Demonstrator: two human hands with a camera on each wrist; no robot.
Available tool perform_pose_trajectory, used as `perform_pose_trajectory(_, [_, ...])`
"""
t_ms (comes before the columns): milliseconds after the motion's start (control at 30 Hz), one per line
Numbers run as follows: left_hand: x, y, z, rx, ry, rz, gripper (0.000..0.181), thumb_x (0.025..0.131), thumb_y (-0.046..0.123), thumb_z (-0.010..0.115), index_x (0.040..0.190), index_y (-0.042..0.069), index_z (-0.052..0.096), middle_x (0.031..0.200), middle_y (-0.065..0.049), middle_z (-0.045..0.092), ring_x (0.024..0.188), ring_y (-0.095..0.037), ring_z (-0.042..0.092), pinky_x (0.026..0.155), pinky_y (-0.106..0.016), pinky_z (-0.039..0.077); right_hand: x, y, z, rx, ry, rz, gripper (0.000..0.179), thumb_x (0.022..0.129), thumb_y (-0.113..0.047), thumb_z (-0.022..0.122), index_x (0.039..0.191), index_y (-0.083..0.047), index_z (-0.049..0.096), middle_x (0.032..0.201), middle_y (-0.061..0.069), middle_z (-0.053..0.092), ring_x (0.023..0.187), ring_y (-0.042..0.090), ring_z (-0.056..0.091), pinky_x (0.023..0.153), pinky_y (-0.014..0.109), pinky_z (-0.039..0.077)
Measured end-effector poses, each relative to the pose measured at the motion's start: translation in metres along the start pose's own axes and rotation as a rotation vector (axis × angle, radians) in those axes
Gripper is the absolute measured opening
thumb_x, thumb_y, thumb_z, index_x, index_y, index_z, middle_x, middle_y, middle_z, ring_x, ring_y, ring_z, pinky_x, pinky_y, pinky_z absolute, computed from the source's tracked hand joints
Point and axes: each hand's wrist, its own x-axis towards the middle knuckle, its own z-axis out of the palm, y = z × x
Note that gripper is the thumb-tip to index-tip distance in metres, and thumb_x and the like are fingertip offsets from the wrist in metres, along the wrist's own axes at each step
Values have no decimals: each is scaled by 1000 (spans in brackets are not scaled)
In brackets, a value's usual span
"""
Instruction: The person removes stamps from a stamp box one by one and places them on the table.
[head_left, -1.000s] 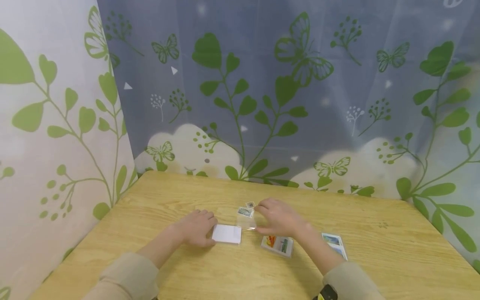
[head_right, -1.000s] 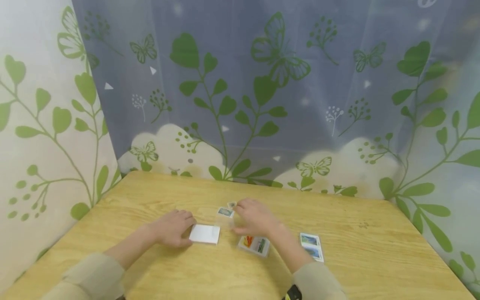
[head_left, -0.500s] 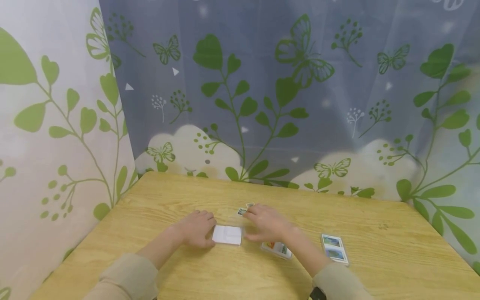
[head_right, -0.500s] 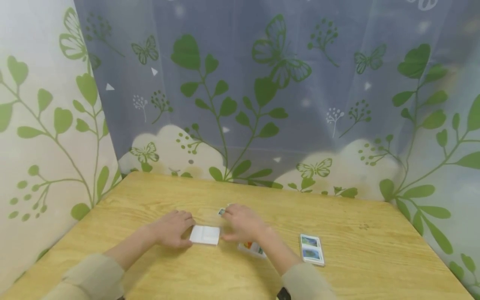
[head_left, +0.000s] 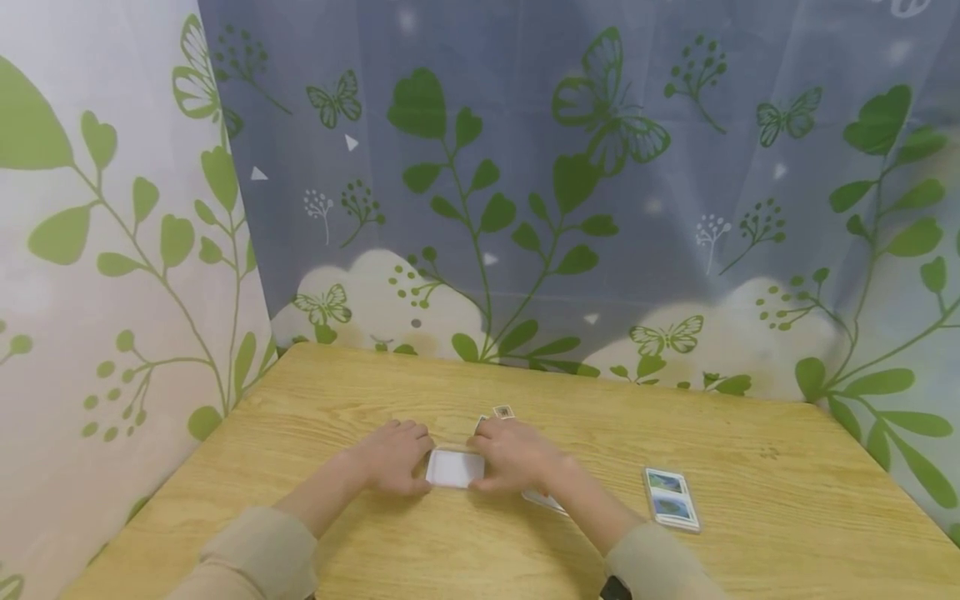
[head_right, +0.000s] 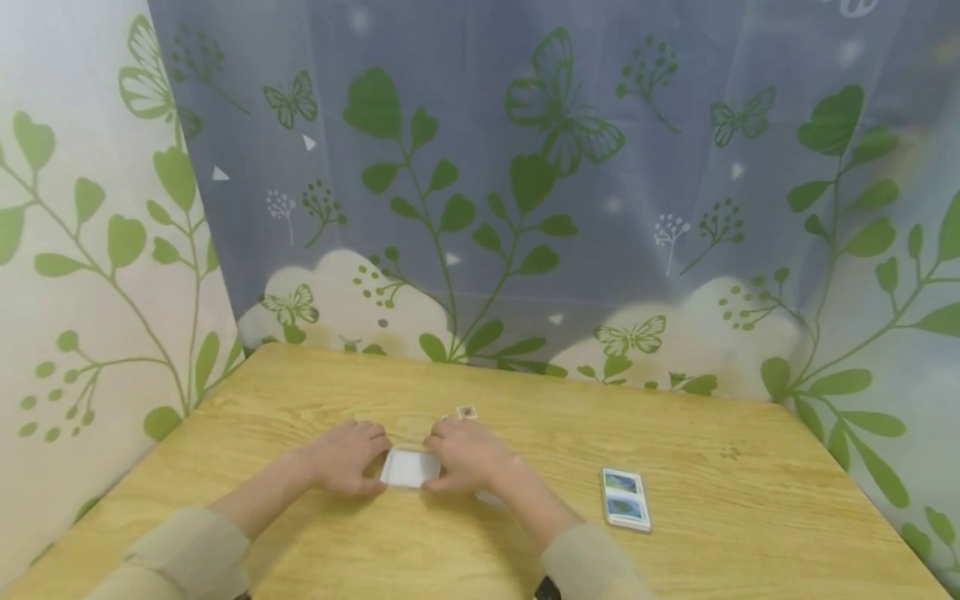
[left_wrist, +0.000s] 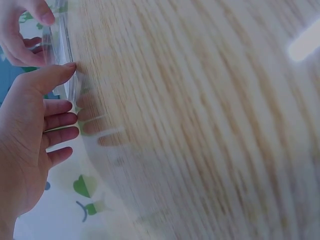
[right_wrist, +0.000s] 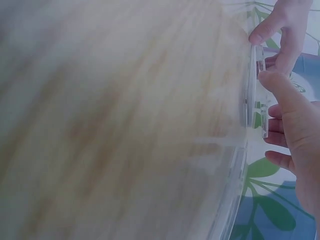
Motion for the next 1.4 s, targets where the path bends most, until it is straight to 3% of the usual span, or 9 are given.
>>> perform_pose_trajectory(400, [0,-2,1,-49,-3,-15,56,76,47,64,113,5,58,106,-4,57,99,-21,51,93,-46,40,4,-5,3,45,-14,27,53,80,-49,64,114,-8,61,104,1,59,87,10,52,70,21,45])
perform_pose_trajectory(667, [1,-2,1,-39,41,24,62,77,52,62,116,4,57,110,-5,57,100,-20,50,90,-42,41,4,-7,1,74,-14,37,51,82,-48,63,114,-8,61,105,1,58,88,11,51,71,21,45])
perform_pose_trajectory(867, [5,-1,0,12,44,30,59,75,54,62,110,7,59,103,-1,56,93,-16,49,81,-35,42,6,-7,2,66,-20,39,53,81,-49,63,115,-8,61,105,0,58,88,10,51,71,21,44])
perform_pose_trajectory(1167, [6,3,-3,25,22,39,53,76,52,62,104,8,60,100,0,57,93,-16,50,82,-34,42,6,-7,7,65,-15,31,54,81,-51,63,114,-8,61,103,0,58,85,9,50,66,17,42])
perform_pose_trajectory(1400, [7,5,-7,42,52,56,48,74,51,63,97,9,61,96,1,57,90,-15,50,80,-33,42,6,-7,5,42,-82,96,61,76,-56,64,117,-11,59,99,-3,56,81,7,47,64,20,41])
